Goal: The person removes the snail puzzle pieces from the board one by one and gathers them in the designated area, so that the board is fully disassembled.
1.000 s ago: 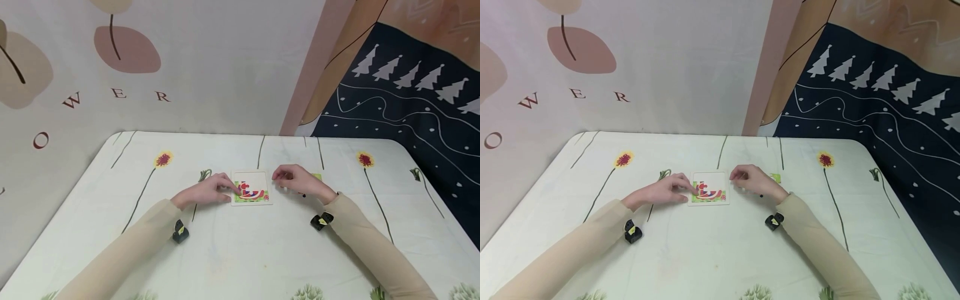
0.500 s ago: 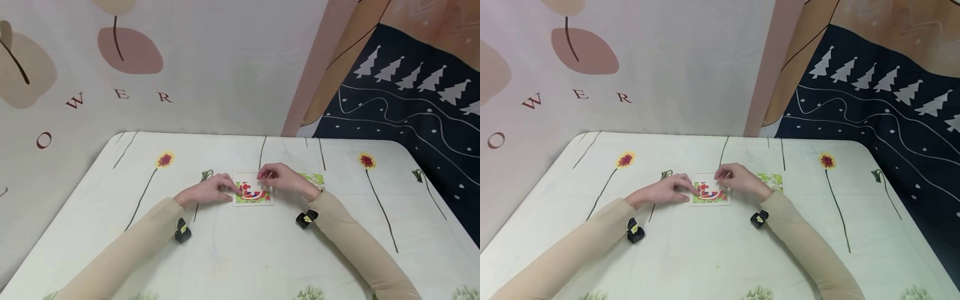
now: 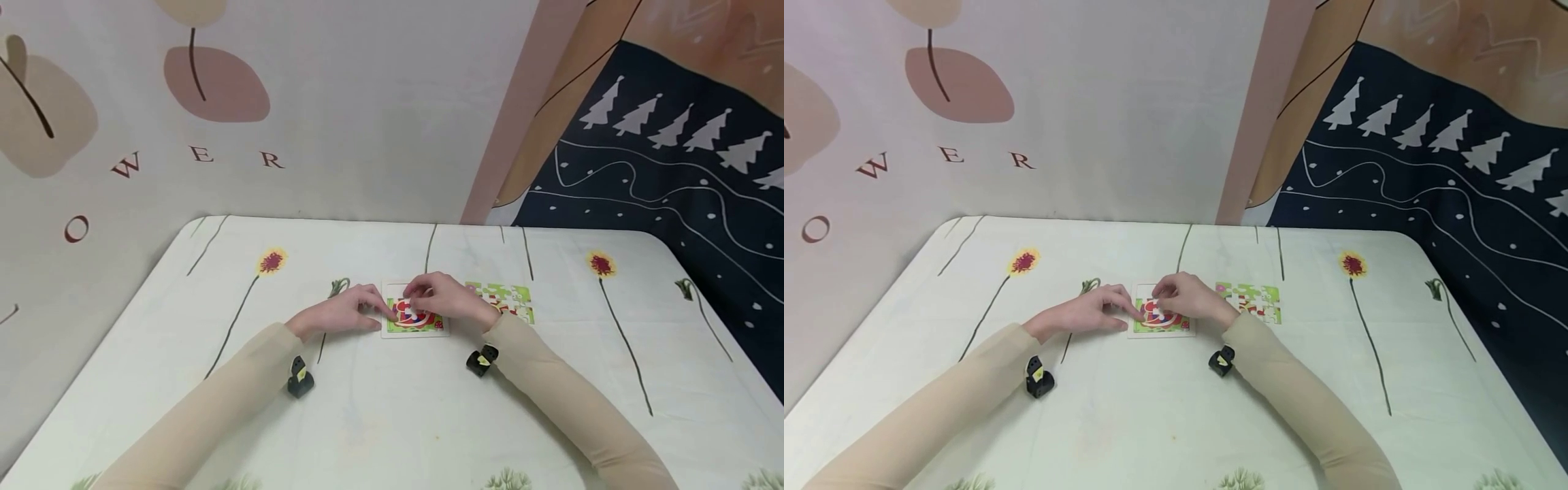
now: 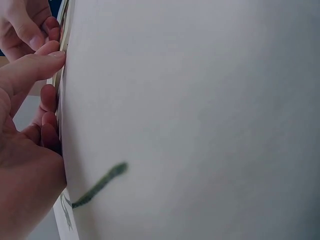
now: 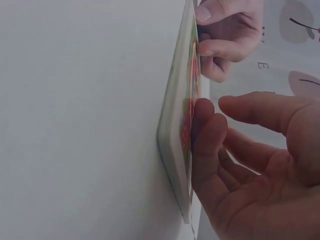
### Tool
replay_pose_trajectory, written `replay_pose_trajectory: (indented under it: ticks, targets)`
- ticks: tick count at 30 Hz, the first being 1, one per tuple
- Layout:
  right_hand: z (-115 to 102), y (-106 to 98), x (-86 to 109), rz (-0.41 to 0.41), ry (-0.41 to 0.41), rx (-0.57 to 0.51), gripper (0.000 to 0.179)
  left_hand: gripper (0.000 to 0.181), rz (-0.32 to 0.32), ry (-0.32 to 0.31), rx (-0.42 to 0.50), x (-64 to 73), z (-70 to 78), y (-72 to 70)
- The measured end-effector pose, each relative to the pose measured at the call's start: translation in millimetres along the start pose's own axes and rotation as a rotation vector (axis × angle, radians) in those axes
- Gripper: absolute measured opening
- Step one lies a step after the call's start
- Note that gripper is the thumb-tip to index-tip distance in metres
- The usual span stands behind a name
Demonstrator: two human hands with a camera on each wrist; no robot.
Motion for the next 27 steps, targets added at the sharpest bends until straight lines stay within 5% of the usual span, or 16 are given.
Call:
replay_pose_trajectory:
  ticks: [27]
  targets:
    - [-4.5,2.7,1.7,0.009,-0.038,-0.034,0.017,0.022,-0.001,0.028,0.001,-2.5,0.4,-0.1]
Point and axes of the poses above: each hand's wrist, its own x-axis away from the middle knuckle, its own y-axis out of the palm, z = x × y, the point moved 2 cm from there along -x, towards the middle knuckle, and after that the axes turned 5 degrees about -x, right-handed, at the moved point
